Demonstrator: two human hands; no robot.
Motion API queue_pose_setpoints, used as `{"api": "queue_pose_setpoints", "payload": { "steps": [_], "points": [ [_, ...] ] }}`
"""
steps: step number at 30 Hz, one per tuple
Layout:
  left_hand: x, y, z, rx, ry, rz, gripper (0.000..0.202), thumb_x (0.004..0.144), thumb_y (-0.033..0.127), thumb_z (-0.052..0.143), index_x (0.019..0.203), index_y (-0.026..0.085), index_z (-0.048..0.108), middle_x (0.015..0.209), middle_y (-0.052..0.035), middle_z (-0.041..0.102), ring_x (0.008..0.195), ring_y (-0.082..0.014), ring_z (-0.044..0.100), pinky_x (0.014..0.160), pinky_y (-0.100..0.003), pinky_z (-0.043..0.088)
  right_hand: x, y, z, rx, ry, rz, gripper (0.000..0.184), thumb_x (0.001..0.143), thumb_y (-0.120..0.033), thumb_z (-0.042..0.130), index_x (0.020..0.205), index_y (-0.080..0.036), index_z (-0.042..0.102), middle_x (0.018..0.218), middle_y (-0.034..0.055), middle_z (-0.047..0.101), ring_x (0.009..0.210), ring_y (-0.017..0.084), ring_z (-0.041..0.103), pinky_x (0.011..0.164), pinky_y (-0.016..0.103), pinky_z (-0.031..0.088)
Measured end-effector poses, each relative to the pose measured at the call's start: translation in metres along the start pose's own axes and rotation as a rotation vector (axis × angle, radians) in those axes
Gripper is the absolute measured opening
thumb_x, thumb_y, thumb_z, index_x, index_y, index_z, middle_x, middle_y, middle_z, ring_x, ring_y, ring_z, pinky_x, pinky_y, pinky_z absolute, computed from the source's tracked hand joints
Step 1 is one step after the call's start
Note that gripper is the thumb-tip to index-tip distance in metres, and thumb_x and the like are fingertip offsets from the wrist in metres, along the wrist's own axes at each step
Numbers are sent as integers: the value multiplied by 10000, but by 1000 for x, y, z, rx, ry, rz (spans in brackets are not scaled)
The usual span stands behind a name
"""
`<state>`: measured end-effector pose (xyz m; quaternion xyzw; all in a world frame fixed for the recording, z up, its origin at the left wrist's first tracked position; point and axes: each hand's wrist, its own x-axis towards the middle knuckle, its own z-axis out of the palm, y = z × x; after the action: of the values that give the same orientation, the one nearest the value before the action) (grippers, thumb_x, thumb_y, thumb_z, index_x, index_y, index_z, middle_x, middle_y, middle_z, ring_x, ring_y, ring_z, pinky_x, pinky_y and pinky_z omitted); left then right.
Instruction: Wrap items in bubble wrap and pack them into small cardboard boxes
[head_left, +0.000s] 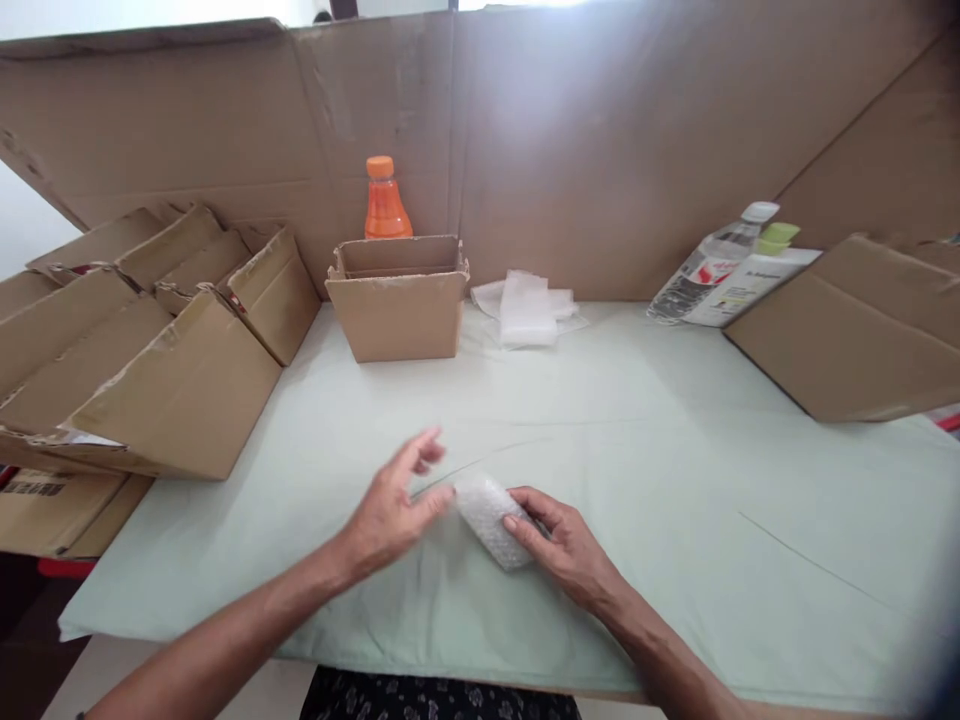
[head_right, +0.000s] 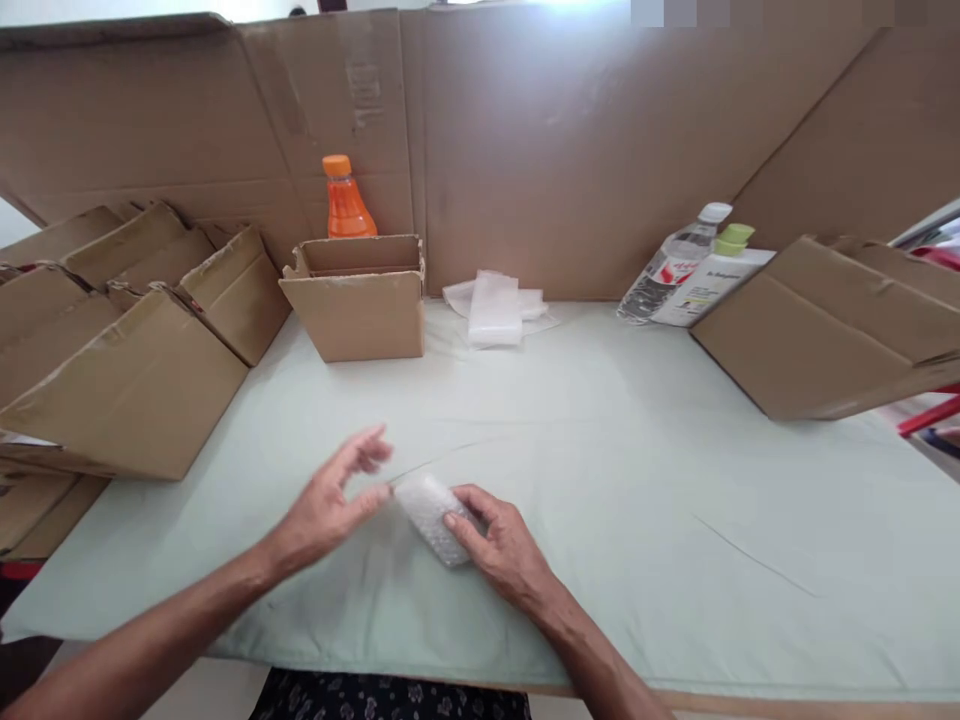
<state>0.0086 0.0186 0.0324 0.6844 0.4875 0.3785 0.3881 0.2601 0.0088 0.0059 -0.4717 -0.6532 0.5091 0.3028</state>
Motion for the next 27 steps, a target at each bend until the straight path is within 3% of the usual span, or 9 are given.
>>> {"api": "queue_pose_setpoints", "payload": {
  "steps": [3,5,8,10,12,16,22,25,27],
  "points": [
    [56,12,-45,407,299,289,467,910,249,564,1376,229,534,1307,-112,636,1234,-272,569,1094,-490,446,4,13,-3,114,117,57,368,921,-524,602,1046,-189,688,931,56,706,827,197,632,716,295,504],
    [101,20,-71,606,423,408,488,883,183,548,1371,205,539,1342,-118,620,1341,-297,493,1170,-523,352,3,21,-5,174,122,69,386,909,-533,621,1059,-183,688,926,54,696,819,189,618,712,286,489],
    [164,25,-97,786,503,374,524,811,129,562,1334,166,563,1343,-139,620,1402,-327,433,1196,-544,274,1,24,-7,209,113,69,386,898,-527,642,1066,-183,695,921,50,691,817,181,605,719,280,474],
    [191,22,-105,854,474,257,391,783,117,552,1157,166,654,1161,-132,698,1269,-335,544,1152,-558,308,0,21,-7,228,109,69,381,893,-524,651,1059,-185,702,915,49,691,814,180,601,717,279,469],
    [201,18,-107,882,427,174,242,771,120,534,947,187,687,977,-106,731,1088,-317,621,1086,-554,363,0,18,-6,256,108,70,377,882,-525,665,1035,-184,711,898,47,690,803,177,601,710,277,469],
    [170,16,-104,868,391,290,175,773,145,526,836,214,675,902,-70,740,964,-276,633,1019,-518,416,-3,13,-11,350,123,91,376,836,-524,722,990,-181,725,847,44,699,752,168,610,690,272,478],
    [57,43,-91,886,255,537,179,871,109,509,905,199,660,876,-33,727,880,-205,645,1085,-510,407,-25,6,-49,479,284,47,442,710,-604,790,945,-231,756,804,82,747,692,232,684,635,333,536],
    [13,63,-86,854,152,595,180,897,66,542,952,204,643,885,-9,724,884,-174,654,1138,-506,372,-45,-14,-72,390,344,-23,417,682,-618,799,938,-289,778,777,98,755,741,298,729,642,391,573],
    [-7,72,-87,816,71,626,201,908,49,562,1007,207,636,916,-7,730,900,-158,663,1157,-493,367,-57,-36,-83,190,429,-79,404,750,-652,725,981,-325,778,828,117,764,798,328,742,661,429,586]
  ]
}}
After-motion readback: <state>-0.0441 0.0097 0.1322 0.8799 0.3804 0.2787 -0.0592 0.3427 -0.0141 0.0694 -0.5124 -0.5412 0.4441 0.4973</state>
